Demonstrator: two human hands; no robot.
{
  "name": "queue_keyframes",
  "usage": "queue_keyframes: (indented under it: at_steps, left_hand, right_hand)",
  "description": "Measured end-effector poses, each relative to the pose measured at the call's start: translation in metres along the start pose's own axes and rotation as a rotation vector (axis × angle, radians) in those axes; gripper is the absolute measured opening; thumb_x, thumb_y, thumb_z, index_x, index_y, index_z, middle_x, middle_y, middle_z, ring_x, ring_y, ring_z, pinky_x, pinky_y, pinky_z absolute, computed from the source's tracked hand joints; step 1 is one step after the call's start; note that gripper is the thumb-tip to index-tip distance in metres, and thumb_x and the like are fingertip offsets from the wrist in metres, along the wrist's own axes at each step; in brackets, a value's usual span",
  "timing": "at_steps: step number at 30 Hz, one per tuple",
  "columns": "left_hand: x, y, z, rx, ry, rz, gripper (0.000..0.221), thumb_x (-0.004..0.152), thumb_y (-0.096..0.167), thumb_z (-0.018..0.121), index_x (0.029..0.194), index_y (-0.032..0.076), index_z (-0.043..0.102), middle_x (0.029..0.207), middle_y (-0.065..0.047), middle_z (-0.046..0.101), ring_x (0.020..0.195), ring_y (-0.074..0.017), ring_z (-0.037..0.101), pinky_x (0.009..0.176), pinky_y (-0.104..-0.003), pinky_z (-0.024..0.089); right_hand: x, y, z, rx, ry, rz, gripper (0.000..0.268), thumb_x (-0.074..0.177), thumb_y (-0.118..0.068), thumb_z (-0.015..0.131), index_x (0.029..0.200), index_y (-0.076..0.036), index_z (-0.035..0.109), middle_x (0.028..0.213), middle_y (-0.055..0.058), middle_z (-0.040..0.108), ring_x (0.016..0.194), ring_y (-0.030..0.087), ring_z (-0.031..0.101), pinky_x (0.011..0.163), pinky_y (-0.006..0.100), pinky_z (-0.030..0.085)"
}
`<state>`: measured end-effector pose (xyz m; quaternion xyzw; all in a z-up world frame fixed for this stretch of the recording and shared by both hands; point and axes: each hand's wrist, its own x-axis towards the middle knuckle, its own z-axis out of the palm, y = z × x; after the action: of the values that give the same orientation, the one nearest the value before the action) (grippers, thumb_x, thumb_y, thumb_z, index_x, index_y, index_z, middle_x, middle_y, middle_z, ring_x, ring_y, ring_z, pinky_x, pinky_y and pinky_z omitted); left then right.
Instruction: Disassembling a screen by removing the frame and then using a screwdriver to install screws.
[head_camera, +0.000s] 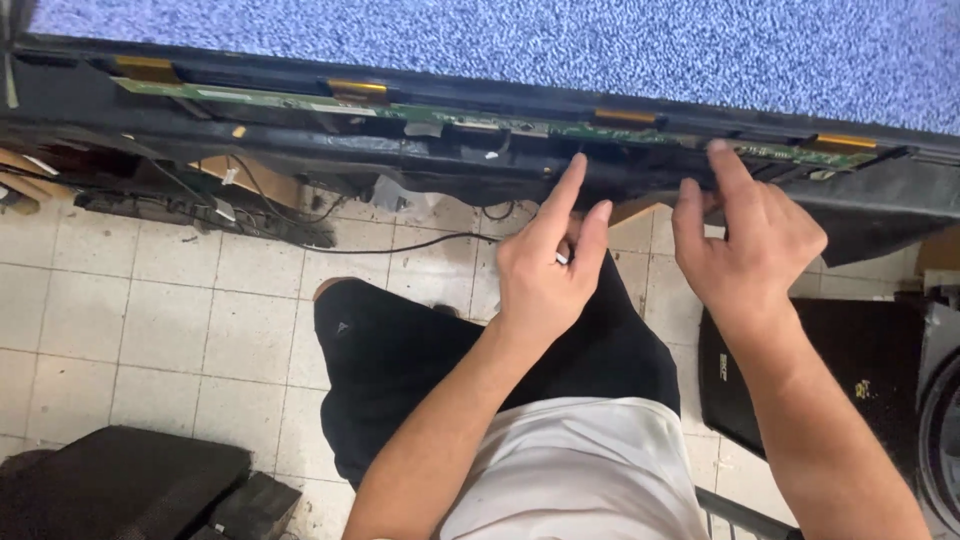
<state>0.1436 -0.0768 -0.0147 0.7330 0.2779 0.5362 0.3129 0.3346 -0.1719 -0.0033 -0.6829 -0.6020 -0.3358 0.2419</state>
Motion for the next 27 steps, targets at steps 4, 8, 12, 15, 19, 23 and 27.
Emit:
queue_keyframes:
  at_steps: [4, 8, 12, 15, 19, 23, 27]
  left_hand:
    - [0.005, -0.012, 0.0, 0.002, 0.035, -0.004, 0.048, 0.115, 0.013, 0.078, 0.158, 0.006, 0.059, 0.07, 0.005, 0.056, 0.059, -0.0074, 0.041, 0.062, -0.026, 0.05]
    - [0.013, -0.016, 0.0, 0.081, 0.037, -0.044, 0.05, 0.115, 0.025, 0.075, 0.16, 0.012, 0.057, 0.077, 0.004, 0.068, 0.062, -0.008, 0.058, 0.07, -0.029, 0.061]
    - [0.017, -0.012, -0.003, 0.093, 0.003, -0.053, 0.05, 0.115, 0.028, 0.072, 0.16, 0.011, 0.057, 0.08, 0.003, 0.071, 0.063, -0.0108, 0.065, 0.069, -0.031, 0.062]
    - [0.017, -0.004, -0.011, 0.062, -0.005, -0.069, 0.046, 0.116, 0.027, 0.069, 0.157, 0.009, 0.059, 0.079, 0.003, 0.071, 0.063, -0.0107, 0.065, 0.069, -0.03, 0.062]
    - [0.024, 0.014, -0.03, 0.057, 0.061, 0.006, 0.04, 0.115, 0.019, 0.073, 0.152, 0.006, 0.064, 0.075, 0.003, 0.066, 0.058, -0.0096, 0.052, 0.063, -0.03, 0.055]
    - [0.04, 0.059, -0.074, -0.182, 0.235, -0.046, 0.037, 0.096, 0.01, 0.084, 0.131, 0.001, 0.082, 0.062, 0.0, 0.073, 0.047, -0.0137, 0.062, 0.053, -0.028, 0.057]
    - [0.046, 0.132, -0.159, -0.029, 0.261, -0.299, 0.046, 0.093, 0.019, 0.086, 0.136, 0.003, 0.076, 0.078, 0.001, 0.079, 0.069, -0.0026, 0.063, 0.067, -0.023, 0.06]
  right_hand:
    - [0.001, -0.001, -0.002, -0.028, 0.009, -0.009, 0.027, 0.112, -0.004, 0.087, 0.139, 0.002, 0.084, 0.086, 0.001, 0.077, 0.067, 0.022, 0.068, 0.06, 0.032, 0.048]
    - [-0.003, -0.001, -0.003, 0.013, 0.012, -0.025, 0.028, 0.114, 0.0, 0.089, 0.141, 0.006, 0.083, 0.084, 0.002, 0.075, 0.068, 0.022, 0.068, 0.062, 0.033, 0.048]
    - [-0.01, -0.001, -0.001, 0.065, 0.023, -0.041, 0.026, 0.114, 0.004, 0.089, 0.139, 0.01, 0.086, 0.081, 0.006, 0.071, 0.065, 0.023, 0.063, 0.06, 0.034, 0.045]
    - [-0.016, -0.011, -0.004, 0.124, -0.029, -0.013, 0.024, 0.115, 0.006, 0.087, 0.139, 0.006, 0.087, 0.087, 0.007, 0.076, 0.064, 0.022, 0.061, 0.063, 0.037, 0.047]
    - [-0.04, -0.049, 0.007, 0.276, -0.283, 0.128, 0.037, 0.105, -0.006, 0.08, 0.142, -0.008, 0.085, 0.089, 0.0, 0.074, 0.066, 0.019, 0.061, 0.065, 0.038, 0.05]
    - [-0.023, -0.108, 0.014, 0.738, -0.356, 0.14, 0.033, 0.076, -0.019, 0.091, 0.105, -0.009, 0.08, 0.084, 0.013, 0.072, 0.082, 0.039, 0.073, 0.072, 0.048, 0.057]
    - [-0.059, -0.13, 0.043, 0.825, -0.826, 0.113, 0.083, 0.092, -0.04, 0.084, 0.162, -0.008, 0.052, 0.151, 0.016, 0.068, 0.139, 0.036, 0.061, 0.117, 0.048, 0.047]
